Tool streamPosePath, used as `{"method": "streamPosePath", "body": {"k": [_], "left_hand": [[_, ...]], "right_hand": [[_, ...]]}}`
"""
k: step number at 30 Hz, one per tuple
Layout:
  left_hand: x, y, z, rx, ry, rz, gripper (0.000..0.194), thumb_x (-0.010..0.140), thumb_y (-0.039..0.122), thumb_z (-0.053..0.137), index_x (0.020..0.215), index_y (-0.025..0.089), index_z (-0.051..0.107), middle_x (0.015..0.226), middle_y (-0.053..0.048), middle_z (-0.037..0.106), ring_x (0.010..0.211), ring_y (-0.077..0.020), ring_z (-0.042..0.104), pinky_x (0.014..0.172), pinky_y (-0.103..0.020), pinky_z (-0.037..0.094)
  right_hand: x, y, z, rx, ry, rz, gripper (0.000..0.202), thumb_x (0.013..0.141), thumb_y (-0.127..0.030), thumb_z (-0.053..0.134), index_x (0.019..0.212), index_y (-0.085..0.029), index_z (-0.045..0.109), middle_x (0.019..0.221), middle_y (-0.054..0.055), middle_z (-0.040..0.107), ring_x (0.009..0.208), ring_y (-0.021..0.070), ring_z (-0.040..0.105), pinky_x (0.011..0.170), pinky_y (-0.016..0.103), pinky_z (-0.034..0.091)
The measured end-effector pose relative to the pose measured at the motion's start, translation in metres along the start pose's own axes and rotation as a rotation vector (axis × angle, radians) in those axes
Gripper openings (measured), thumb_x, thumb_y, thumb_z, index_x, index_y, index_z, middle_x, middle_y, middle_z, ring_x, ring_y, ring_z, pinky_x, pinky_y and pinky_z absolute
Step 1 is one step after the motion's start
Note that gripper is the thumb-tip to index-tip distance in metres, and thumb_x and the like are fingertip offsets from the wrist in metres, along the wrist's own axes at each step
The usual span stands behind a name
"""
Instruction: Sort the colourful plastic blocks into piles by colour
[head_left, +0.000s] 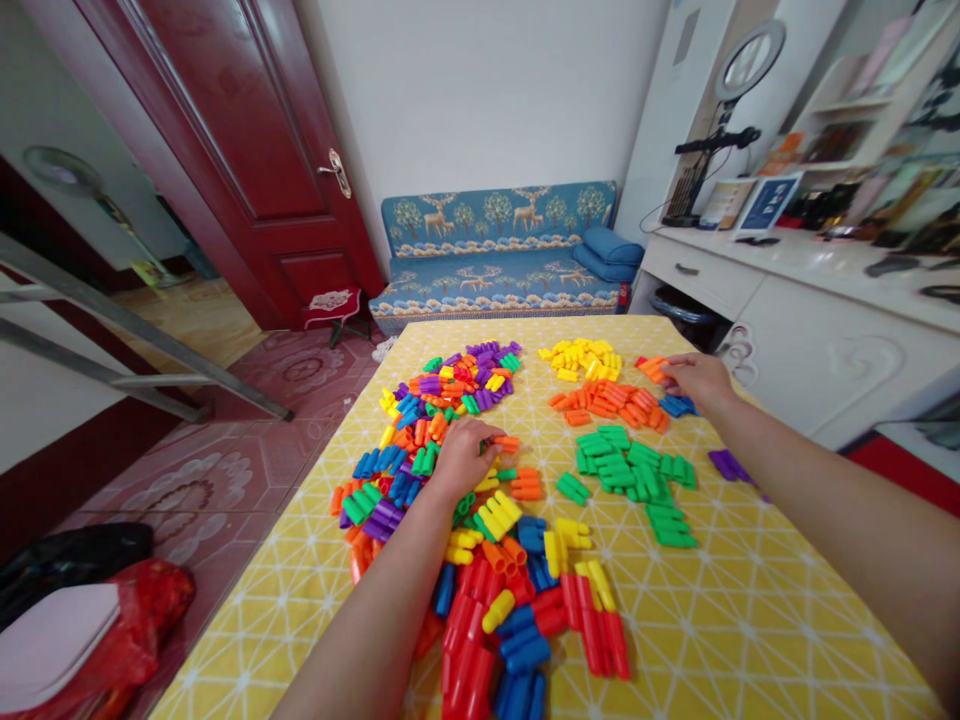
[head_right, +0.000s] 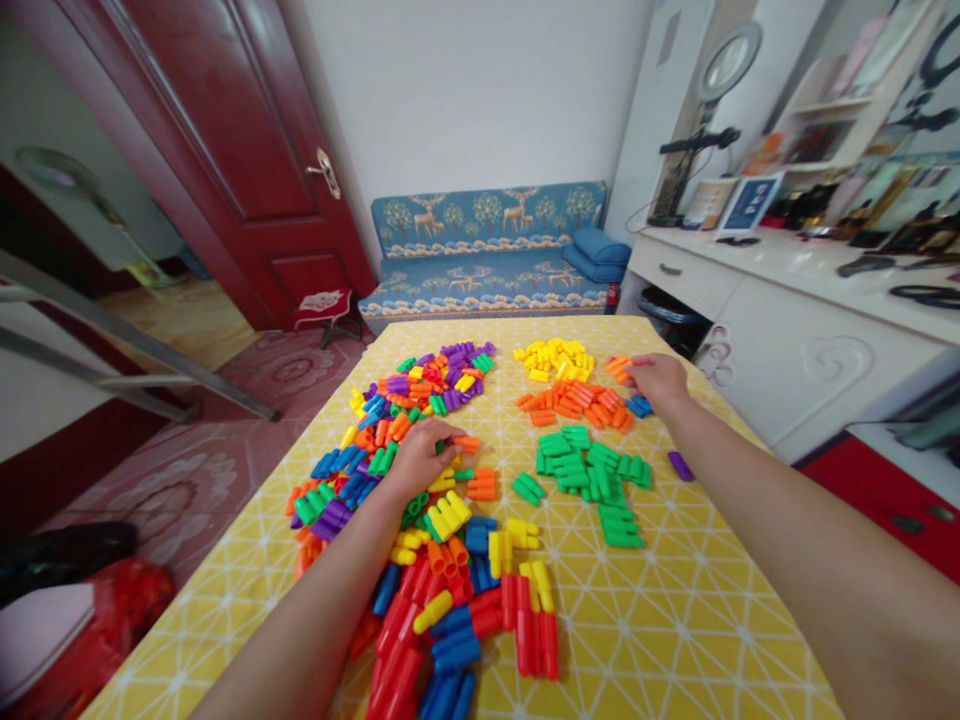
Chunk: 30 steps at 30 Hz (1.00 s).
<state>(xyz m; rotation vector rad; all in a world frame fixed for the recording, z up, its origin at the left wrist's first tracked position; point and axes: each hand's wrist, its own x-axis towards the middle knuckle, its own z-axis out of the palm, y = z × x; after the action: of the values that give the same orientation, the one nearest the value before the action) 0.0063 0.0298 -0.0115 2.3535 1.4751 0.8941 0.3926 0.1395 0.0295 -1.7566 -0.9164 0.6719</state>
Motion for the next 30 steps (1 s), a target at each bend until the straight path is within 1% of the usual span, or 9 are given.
{"method": "streamPosePath", "body": {"k": [4,6,9,13,16,20,25,28,30], "left_hand": [[0.0,0.0,0.0,0.009,-0.011,-0.011,0.021,0.079,0.02,0.063,0.099,0.022,0.072,0.098,-0.004,0.072,0.098,-0.0218,0.061,0.091,-0.037,0.046],[0.001,0.0,0.0,0.009,-0.015,-0.021,0.022,0.079,0.019,0.063,0.099,0.023,0.072,0.099,-0.004,0.072,0.099,-0.022,0.061,0.092,-0.037,0.046],[0.001,0.001,-0.001,0.007,-0.019,-0.024,0.022,0.08,0.02,0.063,0.099,0.023,0.072,0.099,-0.004,0.072,0.1,-0.0225,0.061,0.092,-0.037,0.046],[0.0,0.002,-0.001,0.002,-0.014,-0.021,0.02,0.08,0.021,0.062,0.098,0.022,0.072,0.098,-0.004,0.072,0.1,-0.0227,0.061,0.092,-0.038,0.046],[0.0,0.002,-0.001,-0.002,-0.014,-0.012,0.019,0.081,0.021,0.062,0.097,0.022,0.072,0.098,-0.004,0.072,0.099,-0.0223,0.062,0.092,-0.037,0.045],[0.0,0.001,-0.001,0.0,-0.014,-0.014,0.021,0.079,0.019,0.063,0.098,0.022,0.072,0.097,-0.004,0.072,0.098,-0.0221,0.062,0.091,-0.037,0.046],[0.0,0.002,-0.002,0.0,-0.008,-0.012,0.02,0.079,0.02,0.064,0.098,0.022,0.072,0.097,-0.005,0.072,0.097,-0.0219,0.062,0.091,-0.037,0.046],[0.001,0.002,-0.002,0.003,-0.013,-0.013,0.02,0.08,0.02,0.064,0.097,0.022,0.073,0.098,-0.005,0.072,0.098,-0.0222,0.062,0.092,-0.037,0.046],[0.001,0.002,-0.002,0.004,-0.016,-0.015,0.02,0.079,0.02,0.064,0.097,0.022,0.073,0.097,-0.005,0.072,0.098,-0.0223,0.062,0.092,-0.037,0.046]], "right_hand": [[-0.005,-0.003,0.001,0.06,-0.031,0.023,0.013,0.074,-0.005,0.065,0.074,-0.016,0.059,0.051,-0.002,0.056,0.044,0.0099,0.053,0.044,0.02,0.045],[-0.012,-0.004,0.007,0.076,-0.075,0.013,0.012,0.074,-0.004,0.064,0.075,-0.015,0.06,0.05,-0.002,0.056,0.043,0.0097,0.052,0.044,0.021,0.046],[-0.028,-0.007,0.02,0.088,-0.17,-0.024,0.011,0.072,-0.004,0.066,0.076,-0.014,0.063,0.05,-0.001,0.058,0.044,0.0105,0.056,0.045,0.021,0.048],[-0.05,-0.009,0.036,0.079,-0.298,-0.113,0.012,0.07,-0.005,0.068,0.079,-0.013,0.067,0.054,0.0,0.061,0.047,0.0113,0.059,0.045,0.019,0.049],[-0.06,-0.009,0.042,0.055,-0.357,-0.207,0.014,0.067,-0.005,0.068,0.077,-0.015,0.067,0.06,0.0,0.064,0.049,0.0104,0.059,0.046,0.019,0.048],[-0.064,-0.004,0.048,0.005,-0.366,-0.311,0.015,0.064,-0.005,0.068,0.075,-0.015,0.067,0.062,-0.002,0.064,0.054,0.0102,0.059,0.05,0.018,0.048],[-0.063,0.001,0.054,-0.04,-0.328,-0.396,0.015,0.063,-0.009,0.067,0.077,-0.015,0.068,0.065,-0.002,0.064,0.06,0.0117,0.06,0.056,0.021,0.049],[-0.062,0.003,0.055,-0.126,-0.326,-0.474,0.015,0.066,-0.011,0.065,0.08,-0.015,0.068,0.069,0.0,0.066,0.065,0.0125,0.062,0.061,0.022,0.05],[-0.061,0.004,0.053,-0.246,-0.323,-0.523,0.016,0.069,-0.013,0.063,0.083,-0.015,0.07,0.072,0.001,0.068,0.067,0.0135,0.063,0.063,0.023,0.05]]}}
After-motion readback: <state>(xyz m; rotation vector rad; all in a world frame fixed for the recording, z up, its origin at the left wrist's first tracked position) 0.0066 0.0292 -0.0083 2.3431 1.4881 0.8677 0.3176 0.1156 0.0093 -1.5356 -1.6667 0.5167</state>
